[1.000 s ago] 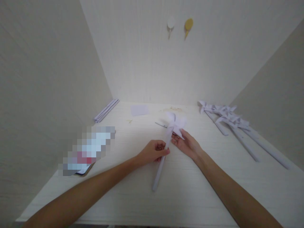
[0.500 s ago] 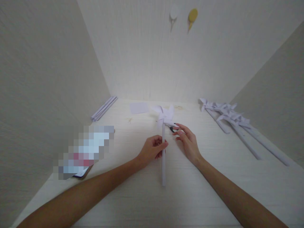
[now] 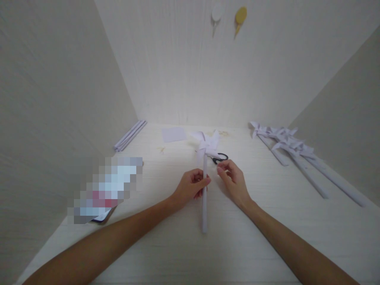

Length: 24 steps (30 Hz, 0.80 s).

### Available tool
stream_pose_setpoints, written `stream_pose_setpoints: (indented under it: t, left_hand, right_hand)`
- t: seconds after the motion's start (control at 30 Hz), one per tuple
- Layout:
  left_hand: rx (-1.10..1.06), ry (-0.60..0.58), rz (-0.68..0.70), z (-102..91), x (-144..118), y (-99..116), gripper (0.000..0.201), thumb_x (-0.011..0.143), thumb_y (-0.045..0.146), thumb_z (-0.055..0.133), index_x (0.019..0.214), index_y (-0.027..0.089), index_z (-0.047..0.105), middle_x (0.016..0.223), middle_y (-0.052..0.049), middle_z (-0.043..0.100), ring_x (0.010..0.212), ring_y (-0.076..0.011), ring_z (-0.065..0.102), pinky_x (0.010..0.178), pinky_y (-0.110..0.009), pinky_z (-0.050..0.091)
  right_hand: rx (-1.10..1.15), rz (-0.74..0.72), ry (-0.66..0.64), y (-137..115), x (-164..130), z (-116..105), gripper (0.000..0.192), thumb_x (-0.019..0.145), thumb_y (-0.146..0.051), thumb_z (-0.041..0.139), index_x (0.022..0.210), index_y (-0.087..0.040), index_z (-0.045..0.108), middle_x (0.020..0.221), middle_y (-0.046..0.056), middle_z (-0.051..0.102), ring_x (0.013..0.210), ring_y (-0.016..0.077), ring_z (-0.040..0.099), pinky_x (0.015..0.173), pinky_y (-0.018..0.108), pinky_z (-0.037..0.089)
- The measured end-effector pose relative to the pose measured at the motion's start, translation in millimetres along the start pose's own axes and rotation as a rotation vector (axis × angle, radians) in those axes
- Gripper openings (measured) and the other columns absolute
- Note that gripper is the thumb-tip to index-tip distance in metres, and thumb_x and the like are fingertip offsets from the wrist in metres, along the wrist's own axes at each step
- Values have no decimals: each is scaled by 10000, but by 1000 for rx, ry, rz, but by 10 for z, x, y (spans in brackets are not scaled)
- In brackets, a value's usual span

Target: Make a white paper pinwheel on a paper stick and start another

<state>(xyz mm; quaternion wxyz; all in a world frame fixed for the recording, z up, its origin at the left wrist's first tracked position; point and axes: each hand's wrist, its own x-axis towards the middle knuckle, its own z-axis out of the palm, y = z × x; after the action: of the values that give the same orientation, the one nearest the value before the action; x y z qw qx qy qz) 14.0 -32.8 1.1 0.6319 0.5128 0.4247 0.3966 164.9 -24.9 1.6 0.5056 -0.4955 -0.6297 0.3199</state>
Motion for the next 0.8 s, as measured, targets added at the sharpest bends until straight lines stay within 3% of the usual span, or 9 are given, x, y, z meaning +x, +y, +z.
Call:
stream_pose_setpoints:
  t: [0.1, 0.17, 0.3, 0.37, 0.53, 0.8]
  left_hand:
    - [-2, -2, 2, 0, -4, -5, 211, 665, 322, 584, 708, 131, 505, 460, 68, 460, 304, -17, 360, 282, -134, 257]
    - [-2, -4, 6, -2, -7, -11, 211, 666, 324, 581, 711, 132, 505, 460, 69, 460, 301, -16, 356, 279, -134, 254]
    - [-4, -1, -5, -7, -2, -14, 224, 657, 339, 586, 714, 136, 509, 462, 68, 472, 299, -18, 362, 284, -138, 259]
    - [0, 3, -9, -6, 3, -10, 231, 651, 346, 589, 711, 136, 511, 457, 68, 476, 297, -19, 361, 284, -141, 259]
    - [-7, -5, 4, -4, 5, -10, 233, 649, 346, 591, 709, 136, 511, 455, 68, 473, 298, -22, 359, 284, -145, 258]
    - [17, -5, 0, -10, 2, -4, 227, 656, 344, 585, 703, 136, 508, 449, 72, 463, 299, -23, 360, 285, -145, 263]
  right_hand:
    - [24, 26, 107, -1, 8, -7, 89, 730, -285, 536, 738, -221, 475, 724, -4, 484, 657, 134, 469, 546, 251, 370]
    - [65, 51, 147, 14, 18, -11, 156, 715, -272, 546, 848, -236, 473, 827, 7, 497, 669, 127, 474, 559, 252, 386]
    - [144, 25, 90, 46, 23, -5, 475, 686, -229, 561, 1127, -269, 388, 1138, 64, 443, 819, 155, 503, 621, 282, 436]
    - [143, -38, 43, 62, 15, 0, 528, 693, -209, 554, 1180, -276, 362, 1203, 76, 419, 896, 174, 497, 659, 305, 449]
    - [26, -195, -18, 100, 5, 5, 413, 736, -174, 519, 1129, -284, 457, 1142, 60, 453, 903, 167, 506, 671, 302, 453]
    - [-59, -301, -37, 46, -6, -7, 392, 735, -137, 513, 1108, -256, 488, 1038, 62, 500, 833, 156, 528, 638, 296, 455]
